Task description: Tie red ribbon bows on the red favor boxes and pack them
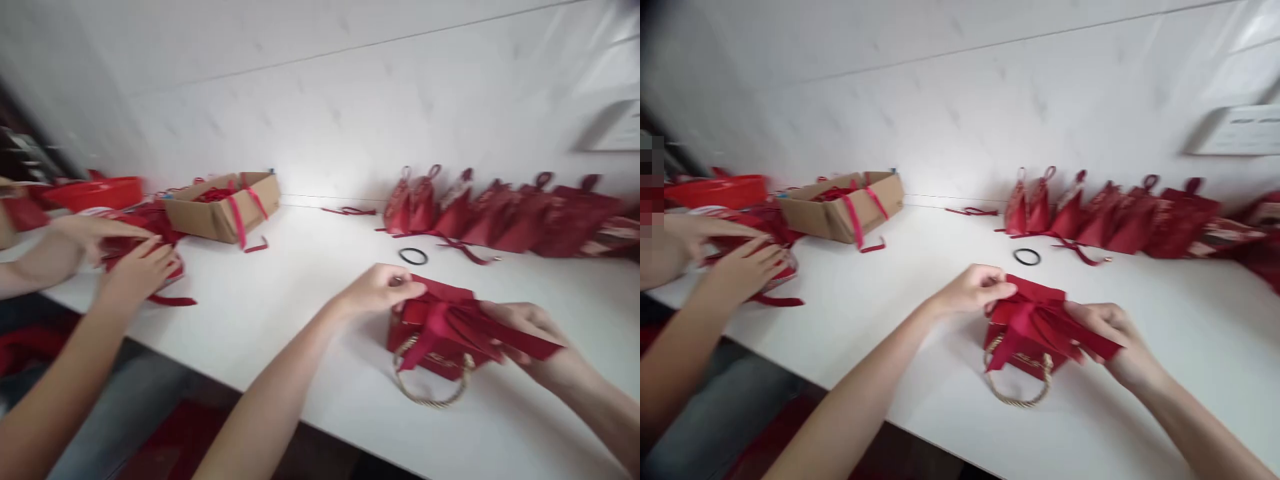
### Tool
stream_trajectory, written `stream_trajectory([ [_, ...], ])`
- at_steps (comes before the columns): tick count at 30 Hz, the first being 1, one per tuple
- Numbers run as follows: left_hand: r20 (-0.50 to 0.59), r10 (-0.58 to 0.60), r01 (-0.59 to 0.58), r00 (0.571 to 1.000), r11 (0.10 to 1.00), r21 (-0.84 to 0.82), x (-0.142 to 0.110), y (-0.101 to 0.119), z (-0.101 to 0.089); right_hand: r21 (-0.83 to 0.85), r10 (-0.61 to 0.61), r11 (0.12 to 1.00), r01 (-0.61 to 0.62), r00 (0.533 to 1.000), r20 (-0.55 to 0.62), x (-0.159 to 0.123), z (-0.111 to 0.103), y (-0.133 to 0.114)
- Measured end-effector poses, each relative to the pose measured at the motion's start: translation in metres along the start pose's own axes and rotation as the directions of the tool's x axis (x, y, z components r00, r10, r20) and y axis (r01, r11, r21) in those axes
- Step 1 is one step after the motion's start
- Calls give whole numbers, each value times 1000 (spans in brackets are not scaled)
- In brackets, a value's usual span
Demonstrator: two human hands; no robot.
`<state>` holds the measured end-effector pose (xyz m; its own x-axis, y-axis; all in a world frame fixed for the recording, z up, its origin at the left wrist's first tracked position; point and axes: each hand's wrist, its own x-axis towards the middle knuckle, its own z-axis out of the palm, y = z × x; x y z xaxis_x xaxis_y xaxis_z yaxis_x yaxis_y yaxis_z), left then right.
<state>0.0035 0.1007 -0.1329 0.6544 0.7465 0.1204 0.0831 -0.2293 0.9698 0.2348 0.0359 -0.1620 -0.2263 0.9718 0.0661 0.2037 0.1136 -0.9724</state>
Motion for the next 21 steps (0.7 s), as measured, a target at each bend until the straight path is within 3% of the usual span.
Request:
stream_trajectory([
  [4,6,-14,14,1000,1000,26,2,-1,-2,141,19,990,-18,1000,-8,5,9,-9],
  [9,-23,-37,38,999,998,41,0,1,1,171,-4,985,5,1000,-5,10,12,-13],
  [13,-143,-40,47,989,998,50,1,2,-1,41,10,999,-11,999,39,9,-4,-10],
  [17,-178,-27,39,984,997,64,3,4,-3,-138,-88,987,87,996,1,6,-18,-10],
  [21,-177,7,7,984,997,81,2,5,0,-266,-35,961,77,987,157,4,-9,-11],
])
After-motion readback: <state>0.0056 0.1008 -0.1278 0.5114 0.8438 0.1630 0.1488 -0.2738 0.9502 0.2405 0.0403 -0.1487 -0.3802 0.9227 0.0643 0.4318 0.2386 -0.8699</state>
